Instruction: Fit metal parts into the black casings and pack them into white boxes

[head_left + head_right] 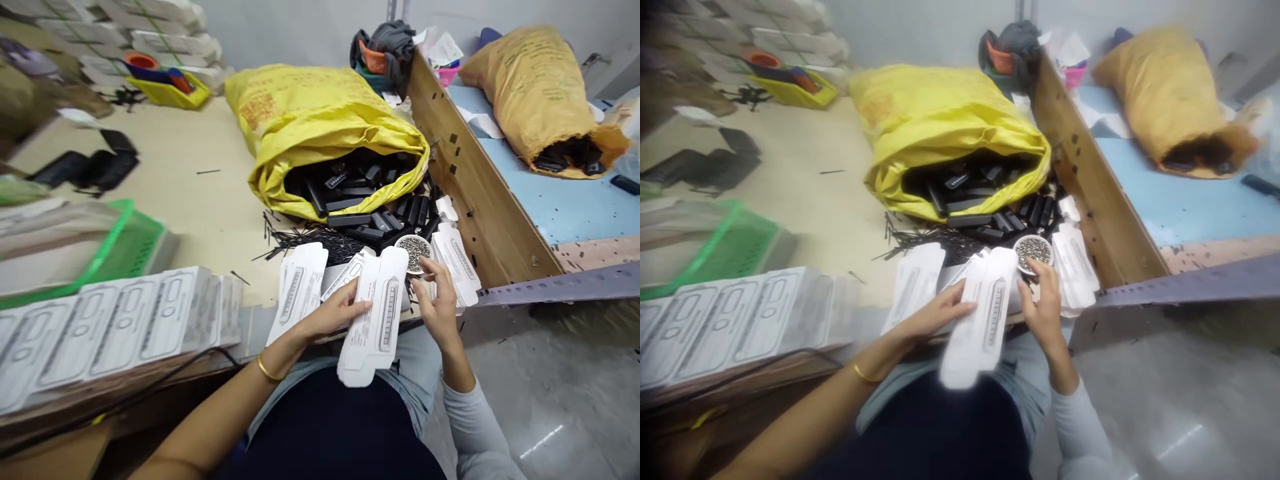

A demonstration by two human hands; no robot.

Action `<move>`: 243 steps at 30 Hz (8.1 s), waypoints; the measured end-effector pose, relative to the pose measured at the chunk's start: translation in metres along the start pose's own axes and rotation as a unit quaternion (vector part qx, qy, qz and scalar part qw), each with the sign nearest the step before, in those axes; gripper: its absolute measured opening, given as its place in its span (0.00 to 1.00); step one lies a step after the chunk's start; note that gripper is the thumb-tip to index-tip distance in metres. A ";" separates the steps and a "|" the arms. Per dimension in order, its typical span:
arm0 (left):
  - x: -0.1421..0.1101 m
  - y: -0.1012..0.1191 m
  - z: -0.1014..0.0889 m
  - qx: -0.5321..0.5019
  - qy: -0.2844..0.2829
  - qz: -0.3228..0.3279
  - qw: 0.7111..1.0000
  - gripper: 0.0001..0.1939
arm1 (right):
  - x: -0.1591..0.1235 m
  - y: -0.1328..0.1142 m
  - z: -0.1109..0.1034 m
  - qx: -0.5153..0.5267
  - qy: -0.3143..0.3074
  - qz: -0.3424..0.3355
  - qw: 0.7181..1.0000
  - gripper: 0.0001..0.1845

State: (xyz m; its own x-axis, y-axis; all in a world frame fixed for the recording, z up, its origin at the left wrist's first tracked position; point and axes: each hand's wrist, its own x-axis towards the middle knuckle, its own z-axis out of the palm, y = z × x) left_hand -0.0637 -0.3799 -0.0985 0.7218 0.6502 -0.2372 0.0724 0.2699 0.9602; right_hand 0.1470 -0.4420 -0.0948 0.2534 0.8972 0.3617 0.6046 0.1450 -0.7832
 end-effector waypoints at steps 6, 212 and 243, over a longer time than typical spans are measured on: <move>-0.037 -0.001 -0.010 -0.012 -0.029 -0.005 0.999 0.30 | 0.016 -0.006 0.017 0.040 -0.085 -0.051 0.994 0.16; -0.046 -0.011 0.021 -0.149 0.184 -0.105 0.966 0.31 | -0.032 0.000 0.014 0.260 -0.137 0.009 0.956 0.09; -0.055 -0.027 0.012 0.009 0.096 -0.020 0.995 0.28 | -0.019 -0.017 -0.005 0.084 -0.194 -0.090 0.973 0.06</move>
State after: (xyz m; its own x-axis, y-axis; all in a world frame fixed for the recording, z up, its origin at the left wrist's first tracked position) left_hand -0.0970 -0.4312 -0.1094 0.5731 0.7634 -0.2980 0.1120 0.2872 0.9513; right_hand 0.1356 -0.4630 -0.0860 -0.1686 0.9364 0.3078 0.4728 0.3509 -0.8083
